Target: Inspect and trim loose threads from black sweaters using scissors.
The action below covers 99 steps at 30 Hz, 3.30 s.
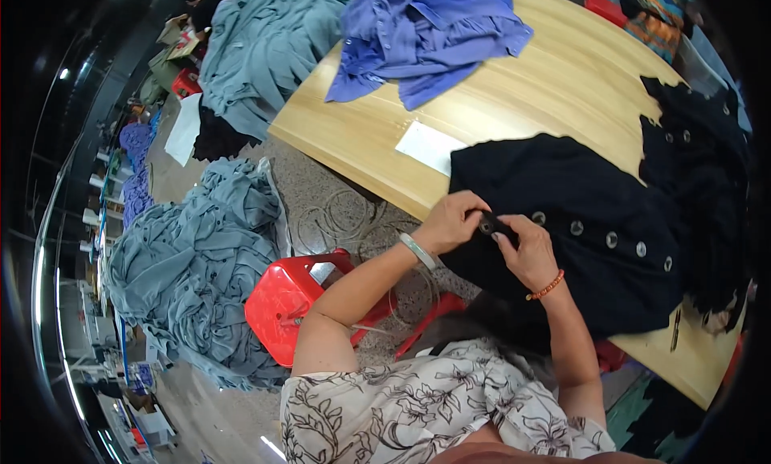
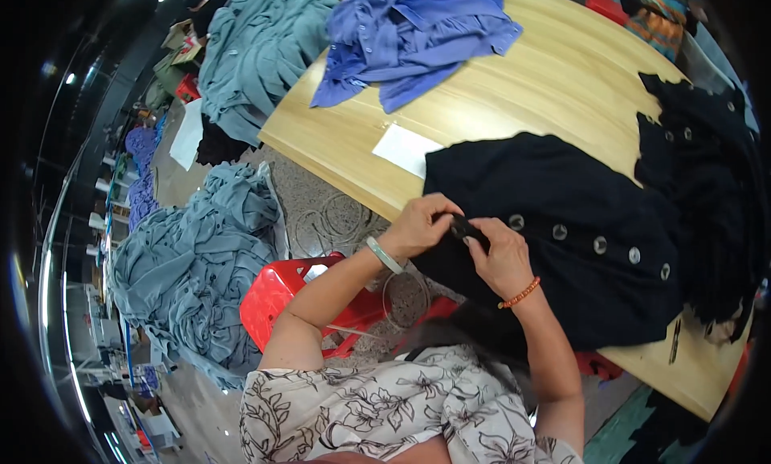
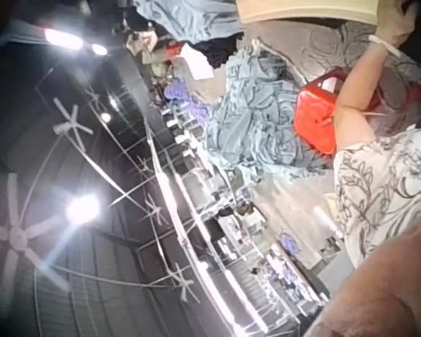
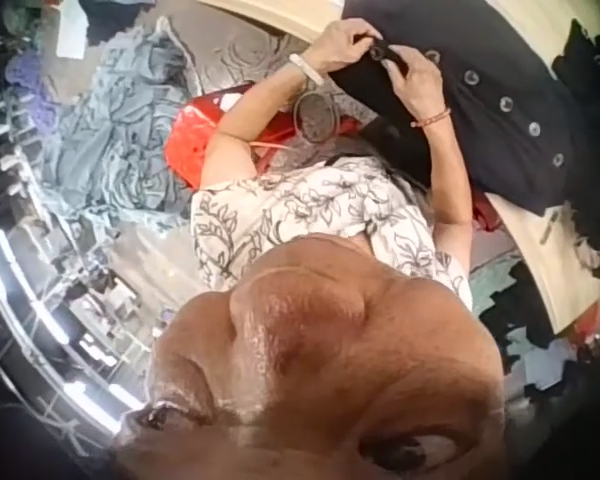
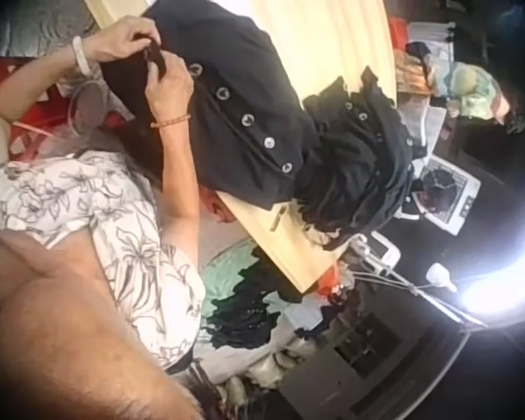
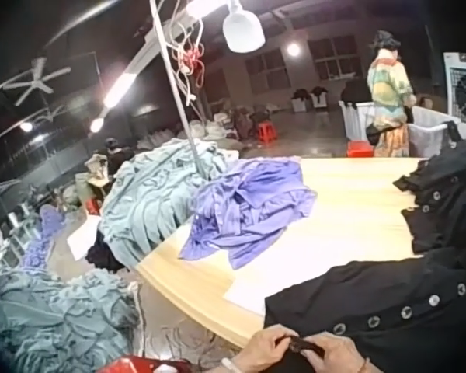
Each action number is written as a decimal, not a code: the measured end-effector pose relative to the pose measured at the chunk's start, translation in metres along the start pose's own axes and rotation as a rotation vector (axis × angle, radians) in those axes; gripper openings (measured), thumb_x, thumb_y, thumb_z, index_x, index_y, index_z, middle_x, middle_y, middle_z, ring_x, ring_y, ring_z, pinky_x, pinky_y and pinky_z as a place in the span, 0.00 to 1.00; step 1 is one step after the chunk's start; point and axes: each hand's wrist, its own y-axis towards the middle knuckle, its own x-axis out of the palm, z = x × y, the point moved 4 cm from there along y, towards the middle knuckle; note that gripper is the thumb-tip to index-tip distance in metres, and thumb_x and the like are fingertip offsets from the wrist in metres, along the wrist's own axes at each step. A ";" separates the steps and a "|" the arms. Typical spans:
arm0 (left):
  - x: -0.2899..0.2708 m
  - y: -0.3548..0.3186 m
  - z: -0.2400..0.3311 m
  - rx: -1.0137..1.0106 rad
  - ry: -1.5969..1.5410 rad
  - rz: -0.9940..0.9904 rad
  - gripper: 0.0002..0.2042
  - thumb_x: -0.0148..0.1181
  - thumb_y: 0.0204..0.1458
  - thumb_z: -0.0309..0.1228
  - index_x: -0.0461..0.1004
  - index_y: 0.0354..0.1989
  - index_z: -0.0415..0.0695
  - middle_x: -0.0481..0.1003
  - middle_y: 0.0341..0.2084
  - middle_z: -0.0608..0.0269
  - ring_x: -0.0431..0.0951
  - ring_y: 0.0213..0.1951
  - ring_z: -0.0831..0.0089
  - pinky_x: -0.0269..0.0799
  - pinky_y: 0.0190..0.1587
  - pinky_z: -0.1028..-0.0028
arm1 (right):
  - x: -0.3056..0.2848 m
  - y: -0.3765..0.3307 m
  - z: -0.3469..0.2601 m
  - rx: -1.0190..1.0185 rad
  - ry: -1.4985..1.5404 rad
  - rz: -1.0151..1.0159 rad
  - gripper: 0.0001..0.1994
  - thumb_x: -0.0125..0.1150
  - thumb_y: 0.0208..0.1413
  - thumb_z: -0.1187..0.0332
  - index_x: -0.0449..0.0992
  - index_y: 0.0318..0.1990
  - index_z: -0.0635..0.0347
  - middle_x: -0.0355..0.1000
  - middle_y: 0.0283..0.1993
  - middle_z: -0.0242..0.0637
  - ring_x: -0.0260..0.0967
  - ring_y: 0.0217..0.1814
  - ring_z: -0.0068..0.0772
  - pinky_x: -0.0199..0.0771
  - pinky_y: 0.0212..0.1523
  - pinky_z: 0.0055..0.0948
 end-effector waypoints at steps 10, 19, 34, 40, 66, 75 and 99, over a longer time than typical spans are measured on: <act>0.026 0.046 0.064 0.406 0.347 0.026 0.09 0.60 0.46 0.21 0.75 0.38 0.41 0.73 0.34 0.56 0.73 0.39 0.56 0.70 0.43 0.62 | -0.007 -0.020 0.022 -0.032 -0.437 0.187 0.08 0.61 0.49 0.71 0.76 0.38 0.57 0.69 0.32 0.36 0.72 0.25 0.41 0.73 0.25 0.36; 0.075 0.082 0.025 -0.069 0.254 -0.376 0.13 0.66 0.45 0.26 0.77 0.40 0.38 0.77 0.26 0.58 0.77 0.27 0.71 0.74 0.35 0.73 | -0.019 -0.034 0.035 0.047 -0.404 0.274 0.06 0.58 0.52 0.72 0.73 0.38 0.59 0.68 0.35 0.40 0.73 0.27 0.44 0.74 0.27 0.38; 0.059 0.074 0.019 -0.345 -0.341 -0.420 0.06 0.64 0.52 0.22 0.80 0.37 0.34 0.79 0.28 0.67 0.75 0.30 0.84 0.70 0.35 0.85 | -0.016 -0.024 0.045 0.096 -0.272 0.318 0.16 0.64 0.50 0.70 0.67 0.44 0.60 0.71 0.34 0.43 0.75 0.34 0.46 0.77 0.33 0.38; 0.056 0.063 0.039 -0.176 -0.228 -0.593 0.13 0.64 0.51 0.25 0.77 0.44 0.33 0.79 0.38 0.61 0.77 0.41 0.77 0.71 0.46 0.78 | -0.022 -0.024 0.049 0.150 -0.211 0.198 0.13 0.61 0.53 0.68 0.69 0.44 0.64 0.71 0.38 0.49 0.74 0.39 0.50 0.76 0.40 0.41; 0.050 0.058 0.053 0.420 0.616 -0.032 0.08 0.68 0.44 0.28 0.75 0.31 0.44 0.73 0.29 0.61 0.73 0.36 0.60 0.68 0.40 0.64 | -0.082 -0.068 0.075 0.274 -0.456 0.119 0.07 0.59 0.55 0.65 0.77 0.37 0.56 0.72 0.38 0.38 0.75 0.34 0.46 0.76 0.35 0.40; 0.135 0.086 0.079 0.296 0.377 -0.298 0.07 0.60 0.50 0.25 0.77 0.37 0.40 0.75 0.34 0.52 0.77 0.37 0.52 0.73 0.41 0.61 | -0.070 -0.064 0.066 0.123 -0.254 0.291 0.07 0.62 0.53 0.67 0.76 0.37 0.58 0.70 0.34 0.39 0.73 0.31 0.46 0.75 0.31 0.39; 0.118 0.086 0.061 -0.283 -0.259 -0.601 0.11 0.66 0.51 0.23 0.78 0.42 0.33 0.79 0.31 0.67 0.77 0.35 0.82 0.73 0.41 0.81 | -0.059 -0.064 0.072 0.187 -0.249 0.366 0.17 0.62 0.51 0.66 0.69 0.47 0.64 0.69 0.38 0.47 0.73 0.33 0.51 0.76 0.35 0.41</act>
